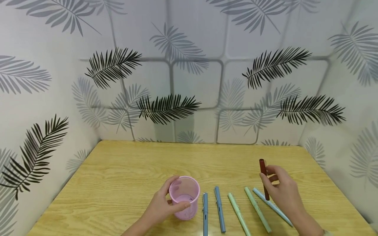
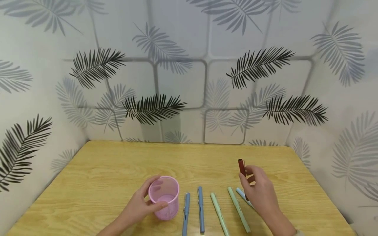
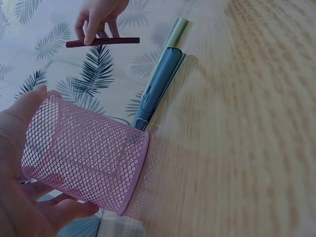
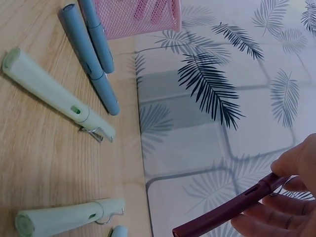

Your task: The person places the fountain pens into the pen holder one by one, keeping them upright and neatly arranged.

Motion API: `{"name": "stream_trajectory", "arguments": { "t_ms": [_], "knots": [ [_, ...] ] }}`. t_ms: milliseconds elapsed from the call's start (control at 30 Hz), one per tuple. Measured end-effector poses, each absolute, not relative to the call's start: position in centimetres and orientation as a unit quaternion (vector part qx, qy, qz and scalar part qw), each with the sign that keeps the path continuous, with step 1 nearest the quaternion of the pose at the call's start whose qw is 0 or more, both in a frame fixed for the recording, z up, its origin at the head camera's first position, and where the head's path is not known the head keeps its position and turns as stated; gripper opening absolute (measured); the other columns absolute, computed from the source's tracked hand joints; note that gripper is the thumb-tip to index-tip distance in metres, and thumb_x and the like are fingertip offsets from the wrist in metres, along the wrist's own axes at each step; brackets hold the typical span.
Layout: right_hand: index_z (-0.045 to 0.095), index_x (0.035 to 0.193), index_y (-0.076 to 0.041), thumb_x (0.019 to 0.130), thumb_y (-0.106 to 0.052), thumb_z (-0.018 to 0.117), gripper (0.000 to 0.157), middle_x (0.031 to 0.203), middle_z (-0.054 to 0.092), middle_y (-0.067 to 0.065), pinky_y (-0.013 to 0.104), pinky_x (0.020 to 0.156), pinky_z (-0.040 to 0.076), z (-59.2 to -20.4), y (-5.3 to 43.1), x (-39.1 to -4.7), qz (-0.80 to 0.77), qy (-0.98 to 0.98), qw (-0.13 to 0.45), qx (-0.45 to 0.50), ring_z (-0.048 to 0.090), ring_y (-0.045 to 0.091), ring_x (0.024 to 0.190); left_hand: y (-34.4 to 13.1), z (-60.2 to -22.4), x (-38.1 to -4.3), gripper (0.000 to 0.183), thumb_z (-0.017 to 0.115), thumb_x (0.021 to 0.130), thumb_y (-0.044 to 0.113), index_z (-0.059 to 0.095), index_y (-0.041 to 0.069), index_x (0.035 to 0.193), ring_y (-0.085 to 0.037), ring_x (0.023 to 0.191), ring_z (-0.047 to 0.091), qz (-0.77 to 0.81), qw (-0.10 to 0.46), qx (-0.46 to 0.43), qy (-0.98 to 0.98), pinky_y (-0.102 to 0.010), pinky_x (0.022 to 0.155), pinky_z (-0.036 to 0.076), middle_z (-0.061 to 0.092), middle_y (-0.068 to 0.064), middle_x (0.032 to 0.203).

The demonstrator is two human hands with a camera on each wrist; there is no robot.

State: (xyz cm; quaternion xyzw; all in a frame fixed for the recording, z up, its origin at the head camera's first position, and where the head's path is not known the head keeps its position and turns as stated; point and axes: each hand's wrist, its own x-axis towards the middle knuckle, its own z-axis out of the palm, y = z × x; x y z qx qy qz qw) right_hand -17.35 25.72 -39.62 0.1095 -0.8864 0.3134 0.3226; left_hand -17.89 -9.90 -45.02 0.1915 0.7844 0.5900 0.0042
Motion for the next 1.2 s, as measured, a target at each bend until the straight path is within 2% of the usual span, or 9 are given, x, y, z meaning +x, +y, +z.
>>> {"name": "stream_trajectory", "arguments": {
  "t_ms": [167,300,533,767,967,1200],
  "knots": [
    [0.061,0.098,-0.002,0.076,0.005,0.072,0.025,0.089,0.061,0.004,0.011,0.054,0.049,-39.5,25.4,-17.7,0.323,-0.86,0.365,0.152,0.057,0.006,0.069,-9.9,-45.2,-18.0,0.08,0.08,0.073,0.031,0.037,0.022,0.139,-0.036,0.12,0.045,0.589,0.002,0.194,0.784,-0.037,0.083,0.052,0.044,-0.013,0.135],
    [0.062,0.099,0.0,0.072,0.01,0.073,0.031,0.09,0.061,0.005,0.011,0.056,0.049,-39.3,24.7,-17.9,0.334,-0.834,0.396,0.191,0.057,0.003,0.072,-9.9,-45.2,-18.0,0.08,0.08,0.073,0.032,0.037,0.023,0.139,-0.036,0.118,0.046,0.589,0.001,0.196,0.784,-0.034,0.082,0.052,0.045,-0.013,0.134],
    [0.063,0.102,0.0,0.068,0.014,0.074,0.039,0.091,0.062,0.008,0.012,0.058,0.051,-38.6,22.8,-17.8,0.365,-0.803,0.41,0.231,0.06,0.007,0.074,-10.0,-45.2,-18.0,0.079,0.08,0.073,0.031,0.037,0.022,0.139,-0.037,0.119,0.045,0.588,-0.001,0.195,0.785,-0.035,0.082,0.052,0.045,-0.014,0.133],
    [0.062,0.102,-0.001,0.068,0.015,0.073,0.039,0.092,0.062,0.007,0.014,0.058,0.052,-38.3,21.5,-17.7,0.395,-0.796,0.39,0.242,0.061,0.007,0.076,-9.9,-45.1,-17.8,0.08,0.079,0.074,0.032,0.036,0.021,0.14,-0.038,0.119,0.044,0.587,0.004,0.193,0.786,-0.035,0.083,0.052,0.043,-0.014,0.136],
    [0.06,0.102,-0.001,0.075,0.015,0.068,0.033,0.092,0.062,0.006,0.021,0.055,0.054,-38.3,20.1,-17.7,0.474,-0.776,0.333,0.251,0.063,0.009,0.076,-9.9,-45.1,-17.7,0.081,0.079,0.073,0.033,0.036,0.019,0.14,-0.037,0.118,0.046,0.587,-0.001,0.189,0.787,-0.036,0.082,0.052,0.044,-0.014,0.134],
    [0.057,0.106,0.002,0.08,0.015,0.063,0.03,0.09,0.06,0.014,0.026,0.057,0.055,-38.0,18.2,-17.6,0.557,-0.737,0.285,0.256,0.062,0.016,0.075,-9.7,-45.1,-17.9,0.079,0.079,0.074,0.031,0.037,0.02,0.139,-0.037,0.117,0.046,0.592,0.004,0.191,0.783,-0.033,0.081,0.053,0.044,-0.013,0.134]
  ]
}}
